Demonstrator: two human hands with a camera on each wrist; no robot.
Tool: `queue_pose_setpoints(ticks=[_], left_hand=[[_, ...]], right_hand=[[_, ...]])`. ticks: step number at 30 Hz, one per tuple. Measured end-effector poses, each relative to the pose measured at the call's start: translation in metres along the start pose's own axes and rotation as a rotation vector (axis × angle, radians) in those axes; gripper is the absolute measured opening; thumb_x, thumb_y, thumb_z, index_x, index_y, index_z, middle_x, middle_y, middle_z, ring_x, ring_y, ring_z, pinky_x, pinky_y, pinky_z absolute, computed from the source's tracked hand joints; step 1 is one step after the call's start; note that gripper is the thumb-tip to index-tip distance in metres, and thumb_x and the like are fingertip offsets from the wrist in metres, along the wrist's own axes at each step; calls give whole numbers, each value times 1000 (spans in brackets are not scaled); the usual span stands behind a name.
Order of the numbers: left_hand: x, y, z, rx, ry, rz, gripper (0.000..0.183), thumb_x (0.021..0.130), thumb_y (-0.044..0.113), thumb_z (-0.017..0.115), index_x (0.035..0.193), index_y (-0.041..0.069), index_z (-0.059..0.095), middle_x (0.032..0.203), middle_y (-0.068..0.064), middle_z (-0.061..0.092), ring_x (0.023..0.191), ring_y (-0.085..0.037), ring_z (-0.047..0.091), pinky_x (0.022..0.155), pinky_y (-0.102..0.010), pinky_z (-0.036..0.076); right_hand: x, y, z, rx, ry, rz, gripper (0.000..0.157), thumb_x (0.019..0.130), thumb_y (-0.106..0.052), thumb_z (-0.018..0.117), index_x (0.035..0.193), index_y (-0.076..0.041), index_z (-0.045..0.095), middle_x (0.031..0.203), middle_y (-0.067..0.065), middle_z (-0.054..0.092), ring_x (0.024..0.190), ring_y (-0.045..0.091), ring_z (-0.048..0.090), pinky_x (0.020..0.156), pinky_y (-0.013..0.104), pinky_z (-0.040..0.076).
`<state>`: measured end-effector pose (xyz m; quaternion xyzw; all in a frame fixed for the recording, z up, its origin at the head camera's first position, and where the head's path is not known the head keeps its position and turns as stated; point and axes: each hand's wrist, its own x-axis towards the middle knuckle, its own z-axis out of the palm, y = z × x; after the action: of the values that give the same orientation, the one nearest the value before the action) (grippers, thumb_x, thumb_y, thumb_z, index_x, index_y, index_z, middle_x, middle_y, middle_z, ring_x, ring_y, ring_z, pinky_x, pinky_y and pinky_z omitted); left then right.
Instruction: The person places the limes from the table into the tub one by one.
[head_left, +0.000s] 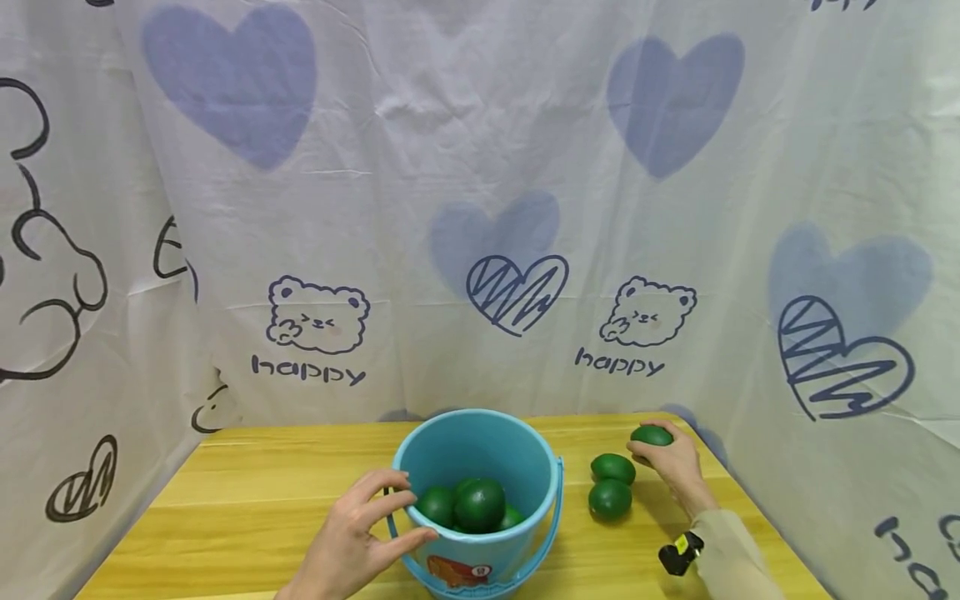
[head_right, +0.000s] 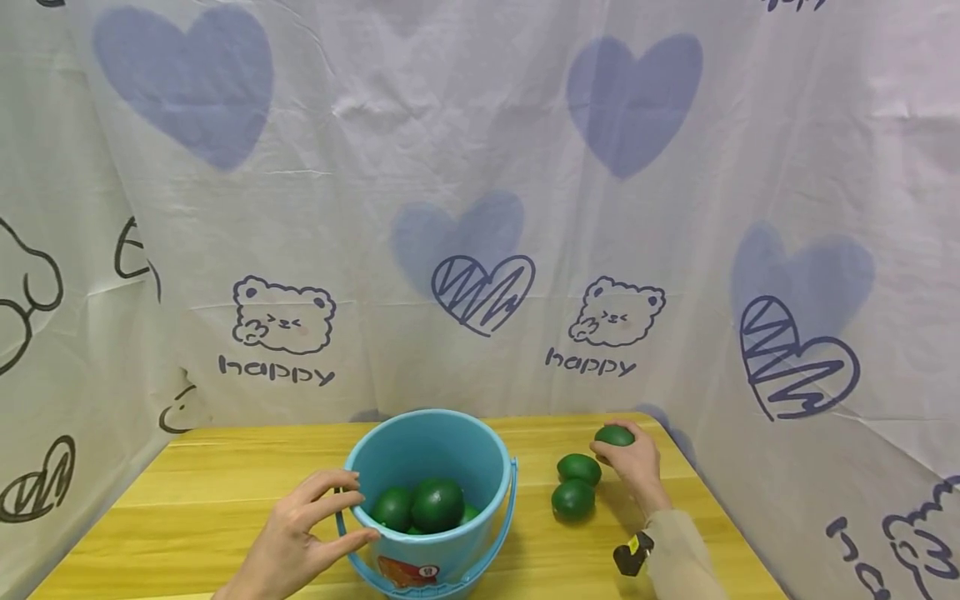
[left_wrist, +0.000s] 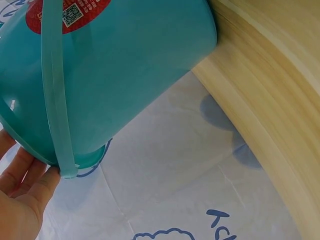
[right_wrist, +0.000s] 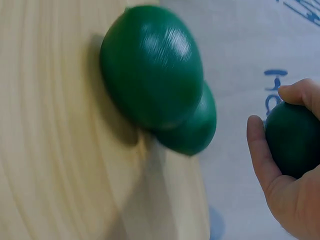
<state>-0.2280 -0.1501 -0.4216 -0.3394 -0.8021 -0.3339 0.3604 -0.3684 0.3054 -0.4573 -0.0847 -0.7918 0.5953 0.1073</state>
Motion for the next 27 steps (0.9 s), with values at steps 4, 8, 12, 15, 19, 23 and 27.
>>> queue_pose_setpoints(ticks=[4, 8, 12, 15, 19, 23, 27], left_hand=[[0, 0, 1, 1, 4, 1, 33, 70, 36, 87, 99, 27, 72, 109, 12, 60, 96, -9, 59, 79, -32, 62], [0, 0, 1, -1, 11, 3, 34, 70, 35, 87, 99, 26, 73, 109, 12, 60, 95, -10, 60, 78, -31, 62], [-1, 1, 1, 2, 9, -2, 33, 70, 36, 87, 98, 26, 73, 108, 12, 60, 95, -9, 59, 78, -31, 61], [-1, 1, 1, 14, 7, -8, 33, 70, 38, 87, 98, 27, 73, 108, 13, 60, 96, -8, 59, 79, -31, 61], [-2, 1, 2, 21, 13, -8, 32, 70, 38, 87, 97, 26, 73, 108, 14, 60, 95, -8, 59, 78, -31, 62], [-1, 2, 1, 21, 23, -13, 32, 69, 37, 87, 95, 26, 73, 107, 13, 60, 95, -9, 60, 78, -32, 62], [0, 1, -1, 21, 18, -25, 32, 69, 38, 87, 95, 26, 74, 107, 14, 60, 95, -9, 60, 78, -33, 62]], right_hand=[[-5, -10, 7, -20, 12, -16, 59, 82, -13, 77, 134, -5, 52, 131, 21, 43, 106, 31, 58, 79, 26, 60], [-12, -23, 14, -72, 1, -45, 59, 82, -17, 77, 135, -7, 51, 131, 19, 45, 106, 30, 59, 82, 32, 59], [-20, -36, 22, -111, -21, -64, 59, 83, -21, 77, 135, -9, 51, 130, 20, 47, 101, 30, 63, 84, 39, 58], [-26, -42, 28, -122, -32, -74, 59, 83, -23, 78, 135, -12, 52, 129, 20, 50, 100, 29, 62, 84, 42, 58], [-32, -51, 39, -98, -47, -104, 56, 83, -23, 78, 133, -15, 54, 126, 19, 52, 97, 28, 63, 80, 38, 58], [-42, -61, 53, -23, -78, -154, 54, 82, -21, 80, 130, -17, 55, 126, 17, 54, 97, 29, 62, 76, 33, 56], [-55, -70, 68, 31, -106, -188, 54, 80, -20, 82, 128, -18, 57, 127, 17, 55, 99, 30, 59, 77, 33, 55]])
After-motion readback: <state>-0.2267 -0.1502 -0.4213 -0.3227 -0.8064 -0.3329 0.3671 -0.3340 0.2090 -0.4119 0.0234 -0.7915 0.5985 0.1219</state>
